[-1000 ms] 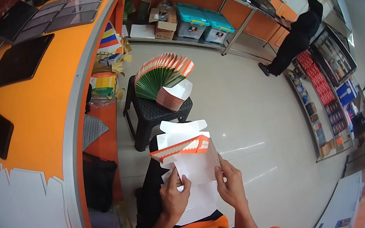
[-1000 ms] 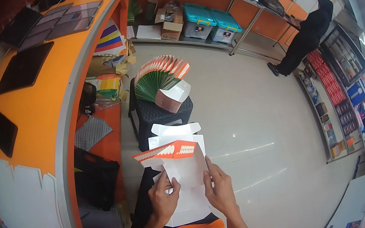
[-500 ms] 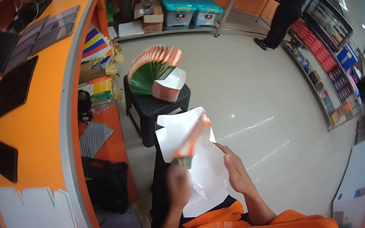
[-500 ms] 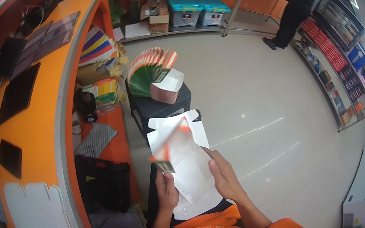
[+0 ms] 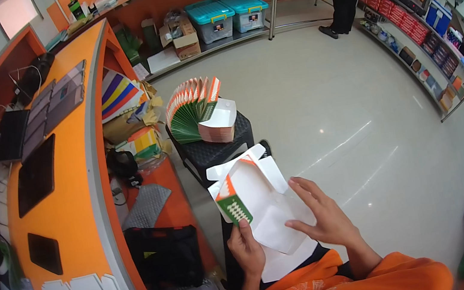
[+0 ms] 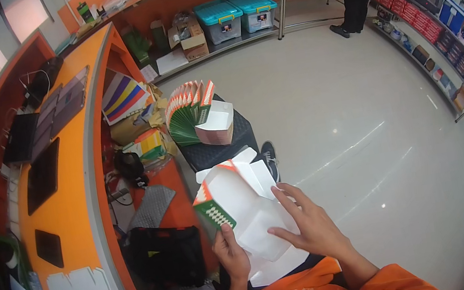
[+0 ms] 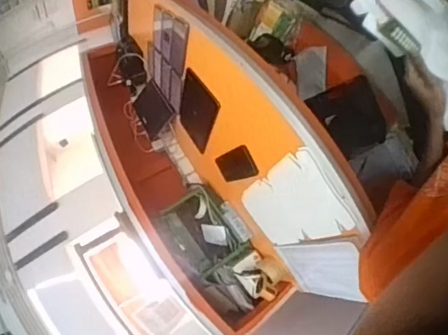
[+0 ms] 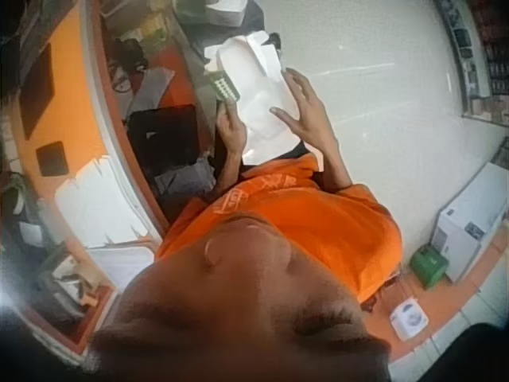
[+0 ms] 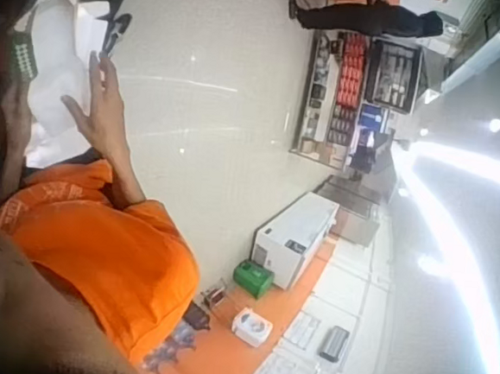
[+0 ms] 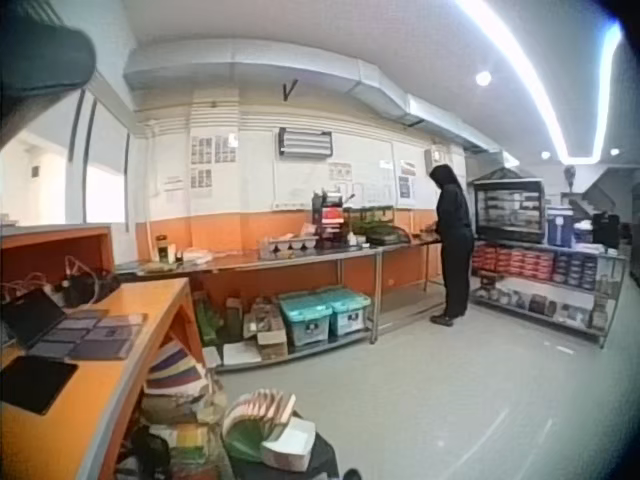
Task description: The person folds and assembles cardboard food boxes from flat sheets by hand, picking up one sheet at a time and tucking the tabs.
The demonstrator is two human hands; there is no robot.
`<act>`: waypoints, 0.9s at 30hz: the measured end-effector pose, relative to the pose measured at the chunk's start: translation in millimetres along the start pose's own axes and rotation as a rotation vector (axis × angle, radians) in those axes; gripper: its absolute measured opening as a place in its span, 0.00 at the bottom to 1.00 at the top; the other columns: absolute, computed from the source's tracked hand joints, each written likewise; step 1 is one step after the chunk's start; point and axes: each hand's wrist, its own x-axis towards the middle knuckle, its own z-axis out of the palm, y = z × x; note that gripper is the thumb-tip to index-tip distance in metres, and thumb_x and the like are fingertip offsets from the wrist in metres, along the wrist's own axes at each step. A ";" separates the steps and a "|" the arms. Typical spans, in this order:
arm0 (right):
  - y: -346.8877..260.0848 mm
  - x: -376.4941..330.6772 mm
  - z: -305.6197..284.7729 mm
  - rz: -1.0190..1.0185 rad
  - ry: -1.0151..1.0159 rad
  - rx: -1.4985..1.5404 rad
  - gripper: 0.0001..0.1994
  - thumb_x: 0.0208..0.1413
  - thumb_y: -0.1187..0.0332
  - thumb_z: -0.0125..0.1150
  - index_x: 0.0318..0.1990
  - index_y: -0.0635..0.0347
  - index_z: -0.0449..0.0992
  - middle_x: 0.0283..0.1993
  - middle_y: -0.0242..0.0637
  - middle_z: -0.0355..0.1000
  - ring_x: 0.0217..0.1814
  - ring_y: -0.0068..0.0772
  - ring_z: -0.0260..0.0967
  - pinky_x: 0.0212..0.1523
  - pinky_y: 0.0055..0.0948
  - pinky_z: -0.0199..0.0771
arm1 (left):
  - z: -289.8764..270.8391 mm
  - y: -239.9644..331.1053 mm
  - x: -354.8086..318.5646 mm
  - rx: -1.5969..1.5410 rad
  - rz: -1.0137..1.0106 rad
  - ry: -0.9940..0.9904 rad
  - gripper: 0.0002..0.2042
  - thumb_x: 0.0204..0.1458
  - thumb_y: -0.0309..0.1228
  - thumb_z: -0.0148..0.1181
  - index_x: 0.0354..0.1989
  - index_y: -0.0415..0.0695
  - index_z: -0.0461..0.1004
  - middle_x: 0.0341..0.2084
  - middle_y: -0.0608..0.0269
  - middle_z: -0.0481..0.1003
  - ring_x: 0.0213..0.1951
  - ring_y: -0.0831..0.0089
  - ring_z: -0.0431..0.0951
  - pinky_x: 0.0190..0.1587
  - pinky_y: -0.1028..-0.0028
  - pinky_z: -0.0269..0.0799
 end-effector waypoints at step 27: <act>76.8 34.9 -27.7 0.082 0.327 0.329 0.56 0.39 0.62 0.79 0.70 0.68 0.43 0.67 0.53 0.55 0.72 0.50 0.51 0.71 0.45 0.49 | 87.5 -52.7 322.3 0.795 0.396 0.329 0.36 0.49 0.47 0.69 0.68 0.62 0.62 0.66 0.38 0.55 0.66 0.30 0.50 0.65 0.37 0.49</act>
